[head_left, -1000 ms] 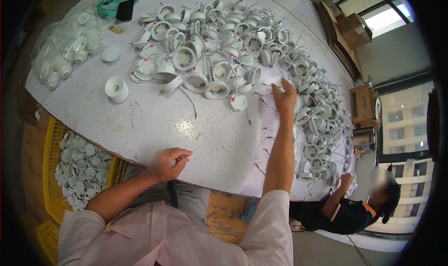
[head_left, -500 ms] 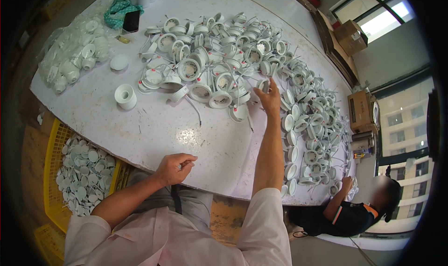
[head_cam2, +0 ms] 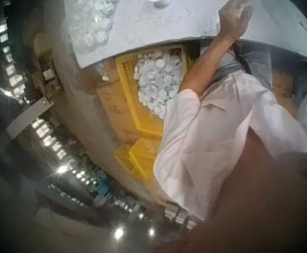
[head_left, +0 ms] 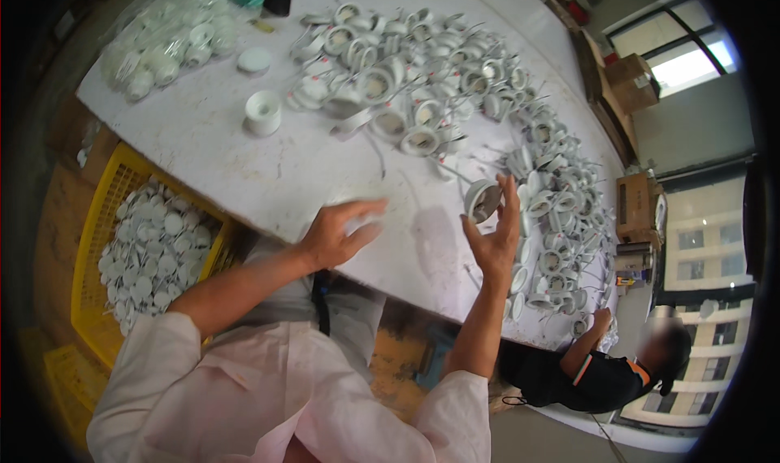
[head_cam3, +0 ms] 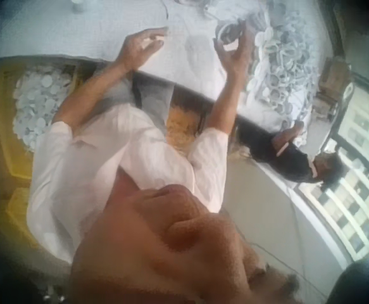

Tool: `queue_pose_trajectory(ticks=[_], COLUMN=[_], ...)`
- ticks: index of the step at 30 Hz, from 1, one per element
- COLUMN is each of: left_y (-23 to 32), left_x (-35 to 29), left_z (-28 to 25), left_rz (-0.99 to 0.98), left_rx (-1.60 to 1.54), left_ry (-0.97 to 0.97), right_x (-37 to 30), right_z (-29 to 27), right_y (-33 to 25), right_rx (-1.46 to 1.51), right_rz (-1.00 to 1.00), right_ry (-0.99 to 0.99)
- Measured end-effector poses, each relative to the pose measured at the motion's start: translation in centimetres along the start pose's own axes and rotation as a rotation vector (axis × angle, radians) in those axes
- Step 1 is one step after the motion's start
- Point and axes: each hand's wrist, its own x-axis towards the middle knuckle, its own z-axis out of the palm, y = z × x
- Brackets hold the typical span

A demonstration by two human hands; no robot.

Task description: The person assembles small light fixtures by fitting plastic reflector caps onto LED light bases by hand and placing the assembled units onto the workbench.

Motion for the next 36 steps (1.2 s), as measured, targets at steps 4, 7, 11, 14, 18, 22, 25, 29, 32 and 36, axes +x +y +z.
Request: queue_pose_trajectory(ticks=[4, 7, 11, 14, 18, 22, 25, 29, 32, 36], left_y=[3.3, 3.6, 2.4, 1.9, 2.2, 2.3, 3.0, 2.1, 0.8, 0.4], left_x=[3.8, 4.5, 2.7, 1.0, -0.3, -1.2, -1.6, -2.6, -3.9, -5.2], left_z=[-0.8, -2.7, -4.3, -5.0, -4.5, -4.4, -4.3, -4.8, -5.5, -8.7], left_rz=[0.193, -0.239, -0.541, -0.582, -0.469, -0.459, -0.530, -0.651, -0.592, -0.649], left_rx=[0.029, 0.007, -0.052, -0.327, -0.418, -0.177, -0.043, -0.135, -0.206, -0.382], left_ry=[-0.031, -0.582, -0.895, -0.807, -0.437, -0.381, -0.326, -0.238, -0.151, 0.049], right_x=[-2.7, -3.3, -4.0, -4.9, -6.3, -6.7, -6.8, -6.9, -6.8, -3.7], right_z=[0.9, 2.0, 3.2, 4.3, 6.0, 9.2, 10.8, 12.5, 14.4, 16.1], right_y=[-4.9, -7.0, -8.3, -8.0, -6.5, -7.0, -7.4, -7.9, -7.3, -8.4], right_rx=[0.105, 0.185, 0.235, 0.357, 0.721, 0.849, 0.820, 0.818, 0.772, 0.548], right_rz=[-0.158, -0.243, -0.282, -0.218, 0.366, 0.689, 0.709, 0.666, 0.645, 0.463], right_ry=[-0.285, -0.448, -0.586, -0.505, -0.405, -0.277, -0.248, -0.251, -0.311, -0.385])
